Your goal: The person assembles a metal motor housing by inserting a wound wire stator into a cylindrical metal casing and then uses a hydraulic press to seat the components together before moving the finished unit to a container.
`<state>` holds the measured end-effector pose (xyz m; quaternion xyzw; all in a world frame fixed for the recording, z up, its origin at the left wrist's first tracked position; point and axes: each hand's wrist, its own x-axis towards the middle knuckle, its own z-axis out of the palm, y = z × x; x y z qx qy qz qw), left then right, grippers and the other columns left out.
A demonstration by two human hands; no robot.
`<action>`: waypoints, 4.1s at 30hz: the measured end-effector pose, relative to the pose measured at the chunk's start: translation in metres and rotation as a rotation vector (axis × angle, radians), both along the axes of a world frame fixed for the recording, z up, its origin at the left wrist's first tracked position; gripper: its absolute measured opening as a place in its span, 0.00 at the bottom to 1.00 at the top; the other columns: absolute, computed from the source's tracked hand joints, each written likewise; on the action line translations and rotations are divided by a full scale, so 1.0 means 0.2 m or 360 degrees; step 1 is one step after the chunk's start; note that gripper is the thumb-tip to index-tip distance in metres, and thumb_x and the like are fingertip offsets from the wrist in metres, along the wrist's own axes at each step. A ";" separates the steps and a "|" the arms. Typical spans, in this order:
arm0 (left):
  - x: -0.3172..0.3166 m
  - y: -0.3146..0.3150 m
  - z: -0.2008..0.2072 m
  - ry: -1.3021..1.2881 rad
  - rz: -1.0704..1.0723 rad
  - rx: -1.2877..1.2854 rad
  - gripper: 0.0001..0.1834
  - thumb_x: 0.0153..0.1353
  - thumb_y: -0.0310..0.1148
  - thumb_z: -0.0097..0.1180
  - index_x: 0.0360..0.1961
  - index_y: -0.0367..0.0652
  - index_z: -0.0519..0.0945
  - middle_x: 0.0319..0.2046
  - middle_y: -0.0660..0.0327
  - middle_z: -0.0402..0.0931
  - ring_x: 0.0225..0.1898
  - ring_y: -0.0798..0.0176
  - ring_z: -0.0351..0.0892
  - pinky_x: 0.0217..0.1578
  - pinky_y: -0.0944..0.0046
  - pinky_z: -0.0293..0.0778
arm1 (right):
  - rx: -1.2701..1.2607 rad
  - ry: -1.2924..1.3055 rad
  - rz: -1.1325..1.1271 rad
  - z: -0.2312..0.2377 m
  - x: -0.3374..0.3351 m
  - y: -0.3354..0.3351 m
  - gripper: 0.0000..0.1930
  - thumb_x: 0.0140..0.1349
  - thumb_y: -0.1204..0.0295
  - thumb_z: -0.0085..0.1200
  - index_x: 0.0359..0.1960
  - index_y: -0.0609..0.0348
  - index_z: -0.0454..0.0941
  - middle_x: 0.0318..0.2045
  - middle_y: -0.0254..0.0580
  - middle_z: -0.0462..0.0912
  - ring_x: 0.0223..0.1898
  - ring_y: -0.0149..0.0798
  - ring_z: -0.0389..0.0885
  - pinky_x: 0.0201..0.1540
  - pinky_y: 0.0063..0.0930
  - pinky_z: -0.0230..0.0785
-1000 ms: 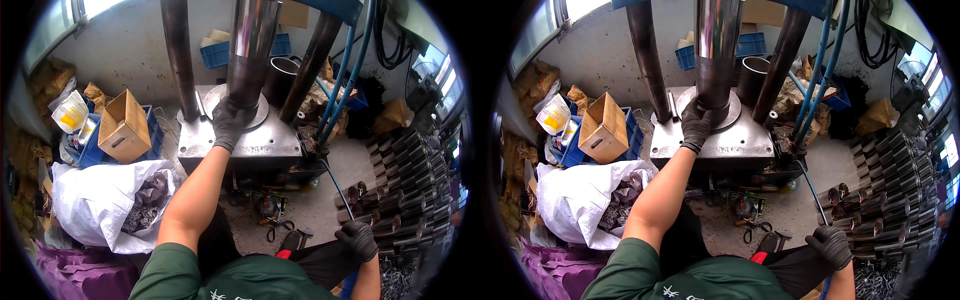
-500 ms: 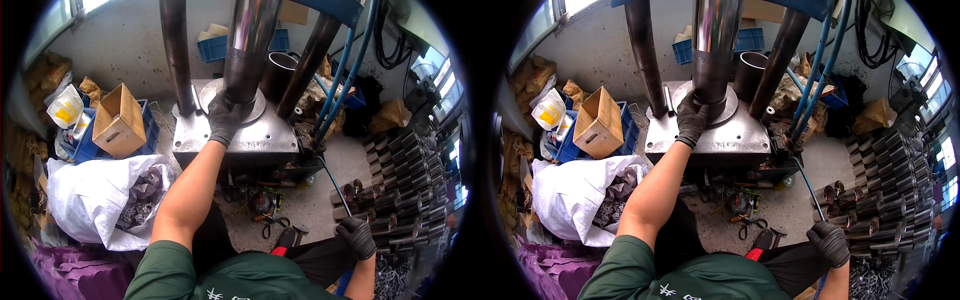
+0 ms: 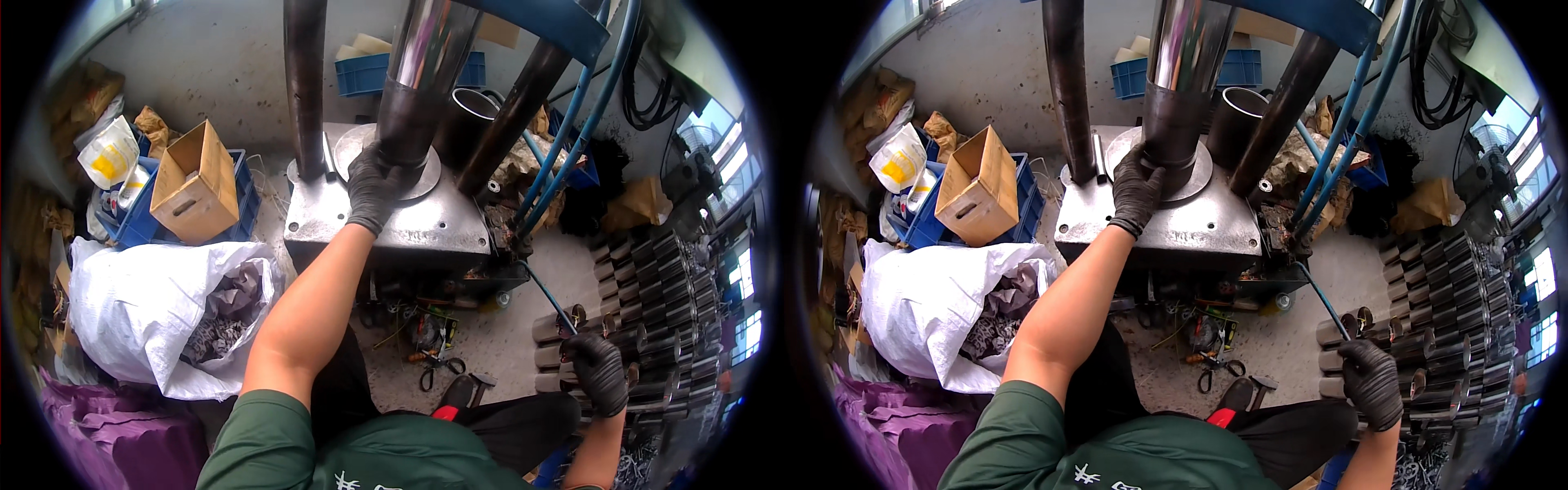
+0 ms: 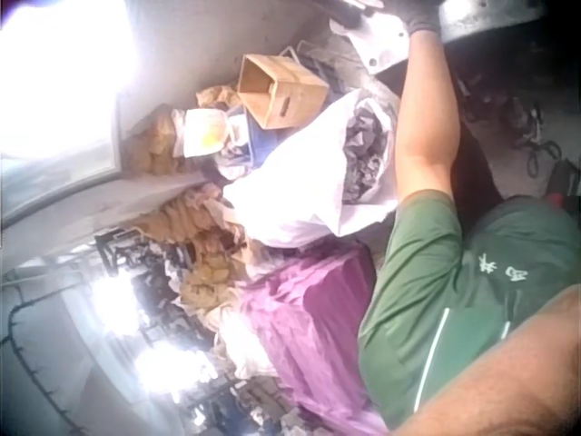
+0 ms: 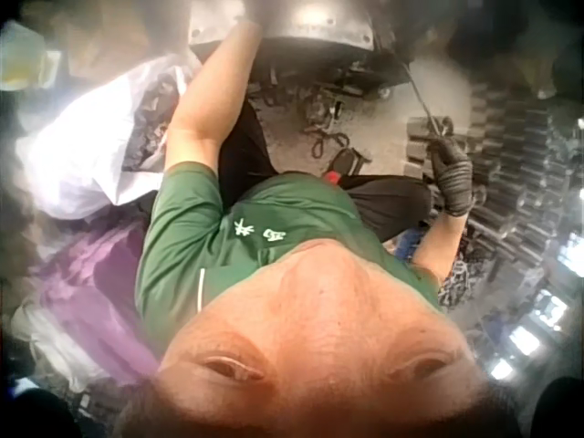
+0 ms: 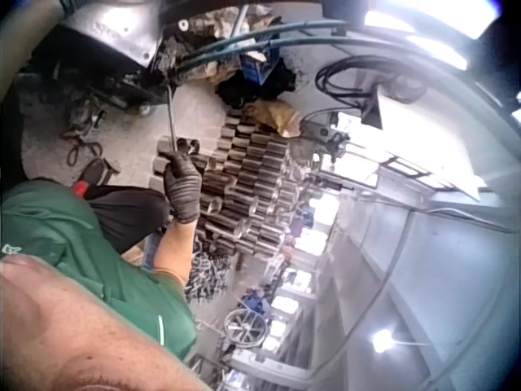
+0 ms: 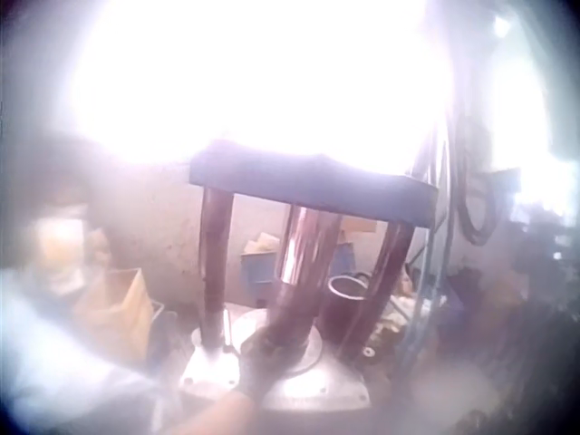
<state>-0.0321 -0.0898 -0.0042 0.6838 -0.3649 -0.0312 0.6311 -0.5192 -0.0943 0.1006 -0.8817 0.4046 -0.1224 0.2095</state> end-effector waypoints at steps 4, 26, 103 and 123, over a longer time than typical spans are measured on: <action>0.05 0.00 -0.05 -0.0073 0.0087 0.0042 0.33 0.55 0.28 0.68 0.65 0.42 0.75 0.57 0.46 0.79 0.60 0.42 0.77 0.64 0.49 0.71 | -0.0969 -0.0687 0.0067 0.11 0.16 -0.42 0.11 0.69 0.86 0.52 0.49 0.62 0.82 0.42 0.46 0.88 0.44 0.36 0.86 0.48 0.30 0.78; 0.09 -0.09 -0.16 -0.0276 0.0225 0.0084 0.32 0.56 0.28 0.67 0.64 0.40 0.76 0.56 0.45 0.80 0.58 0.43 0.79 0.63 0.50 0.73 | 0.0407 0.0156 -0.0130 0.09 0.05 0.03 0.21 0.59 0.77 0.59 0.56 0.66 0.82 0.37 0.48 0.88 0.34 0.35 0.88 0.41 0.30 0.80; 0.12 -0.09 -0.19 -0.0270 0.0175 0.0113 0.33 0.56 0.29 0.68 0.64 0.39 0.76 0.54 0.44 0.81 0.56 0.44 0.81 0.60 0.51 0.76 | 0.0082 0.0310 0.0207 -0.02 -0.03 0.02 0.18 0.56 0.77 0.57 0.50 0.64 0.83 0.44 0.57 0.86 0.43 0.56 0.87 0.47 0.41 0.80; 0.11 -0.06 -0.17 -0.0319 0.0189 0.0125 0.33 0.56 0.29 0.68 0.64 0.39 0.75 0.51 0.44 0.82 0.53 0.44 0.83 0.59 0.52 0.77 | 0.0224 0.0300 0.0120 0.01 0.02 0.04 0.15 0.61 0.77 0.57 0.49 0.64 0.84 0.40 0.54 0.88 0.39 0.52 0.88 0.46 0.39 0.80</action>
